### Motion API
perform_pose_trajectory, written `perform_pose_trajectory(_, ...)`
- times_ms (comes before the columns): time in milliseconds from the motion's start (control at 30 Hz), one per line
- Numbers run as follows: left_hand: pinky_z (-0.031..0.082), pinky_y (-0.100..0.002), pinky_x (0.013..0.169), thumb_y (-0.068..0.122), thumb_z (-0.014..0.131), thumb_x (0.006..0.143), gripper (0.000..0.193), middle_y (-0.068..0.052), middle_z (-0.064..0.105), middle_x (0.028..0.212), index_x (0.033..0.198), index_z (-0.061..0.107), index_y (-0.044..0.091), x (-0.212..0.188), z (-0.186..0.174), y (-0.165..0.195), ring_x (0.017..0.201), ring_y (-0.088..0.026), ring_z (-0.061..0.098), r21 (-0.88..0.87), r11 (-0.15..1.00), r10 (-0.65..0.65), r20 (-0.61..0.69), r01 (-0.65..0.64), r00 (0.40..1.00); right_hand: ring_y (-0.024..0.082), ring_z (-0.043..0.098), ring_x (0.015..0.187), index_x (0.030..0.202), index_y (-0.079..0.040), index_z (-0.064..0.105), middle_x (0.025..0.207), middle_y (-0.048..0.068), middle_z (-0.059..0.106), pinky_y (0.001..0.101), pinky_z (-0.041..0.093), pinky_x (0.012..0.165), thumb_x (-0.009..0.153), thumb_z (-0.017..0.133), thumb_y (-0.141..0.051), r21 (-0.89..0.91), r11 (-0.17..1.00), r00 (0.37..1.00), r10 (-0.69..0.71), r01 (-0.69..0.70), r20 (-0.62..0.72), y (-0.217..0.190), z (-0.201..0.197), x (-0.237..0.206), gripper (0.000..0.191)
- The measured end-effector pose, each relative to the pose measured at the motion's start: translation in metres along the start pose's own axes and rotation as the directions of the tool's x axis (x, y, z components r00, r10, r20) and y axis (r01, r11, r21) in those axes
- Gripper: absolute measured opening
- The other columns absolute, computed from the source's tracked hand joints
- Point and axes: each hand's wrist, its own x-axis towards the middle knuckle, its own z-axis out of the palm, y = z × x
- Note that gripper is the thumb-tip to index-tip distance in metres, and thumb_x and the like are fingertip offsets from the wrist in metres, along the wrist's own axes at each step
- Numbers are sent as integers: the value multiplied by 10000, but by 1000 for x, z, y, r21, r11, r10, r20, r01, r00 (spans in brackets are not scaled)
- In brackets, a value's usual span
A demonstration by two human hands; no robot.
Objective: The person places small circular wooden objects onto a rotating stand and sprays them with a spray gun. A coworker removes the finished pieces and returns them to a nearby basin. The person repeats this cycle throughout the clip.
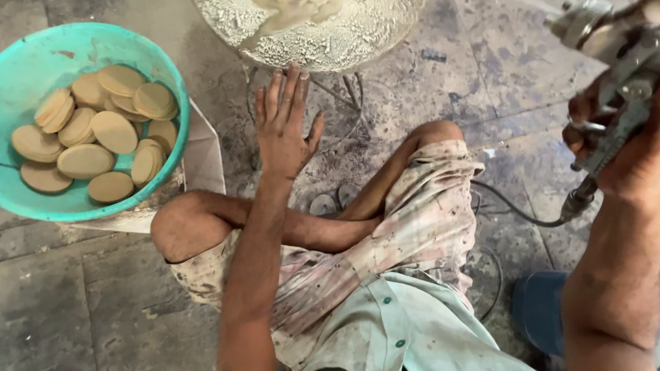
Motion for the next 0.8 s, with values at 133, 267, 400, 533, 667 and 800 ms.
perform_pose_trajectory(133, 238, -541, 1301, 344, 641, 1067, 612, -56, 383, 1682, 1594, 453, 96, -1, 0, 9, 1567, -314, 340, -53, 998, 21, -44, -23, 999, 262, 652, 943, 1294, 9, 573, 1139, 190, 670, 340, 498, 637, 988, 492, -851, -193, 981, 999, -17, 25, 39, -37, 24, 11, 916)
perform_pose_trajectory(267, 244, -544, 1282, 356, 649, 1045, 624, -80, 390, 1672, 1571, 464, 76, 1, -5, 13, 1562, -337, 335, -78, 996, 38, -84, -44, 996, 267, 659, 1058, 1357, 14, 571, 1166, 189, 658, 347, 477, 564, 932, 479, -858, -200, 978, 995, -40, 58, 96, -63, 39, 29, 974)
perform_pose_trajectory(400, 249, -550, 1267, 363, 641, 1015, 627, -75, 396, 1660, 1549, 483, 74, 3, -9, 15, 1558, -338, 330, -82, 996, 13, -55, -17, 998, 250, 595, 718, 1270, -1, 557, 1017, 213, 653, 338, 463, 542, 1027, 477, -807, -78, 997, 995, 11, -4, 95, -66, 43, 46, 846)
perform_pose_trajectory(533, 257, -555, 1263, 362, 627, 1012, 616, -75, 396, 1660, 1543, 487, 83, 3, -8, 16, 1554, -326, 331, -104, 994, 17, -85, -26, 996, 205, 602, 666, 1232, -40, 575, 893, 157, 613, 343, 456, 529, 1033, 480, -836, -217, 976, 999, -6, -2, -37, -63, 39, 53, 826)
perform_pose_trajectory(667, 251, -556, 1258, 359, 628, 1008, 620, -82, 394, 1656, 1541, 491, 75, 3, -7, 15, 1547, -332, 327, -96, 995, 24, -87, -32, 996, 200, 553, 618, 1116, -35, 539, 828, 134, 604, 328, 415, 504, 1005, 480, -847, -161, 986, 996, 27, -40, -83, -62, 40, 59, 822)
perform_pose_trajectory(800, 254, -561, 1237, 360, 626, 976, 633, -84, 411, 1637, 1523, 498, 68, 3, -5, 11, 1519, -342, 343, -68, 998, 11, -68, -15, 998, 215, 563, 617, 1141, -11, 548, 825, 155, 597, 332, 437, 506, 1028, 468, -818, -55, 995, 997, 77, -78, -15, -71, 50, 65, 819)
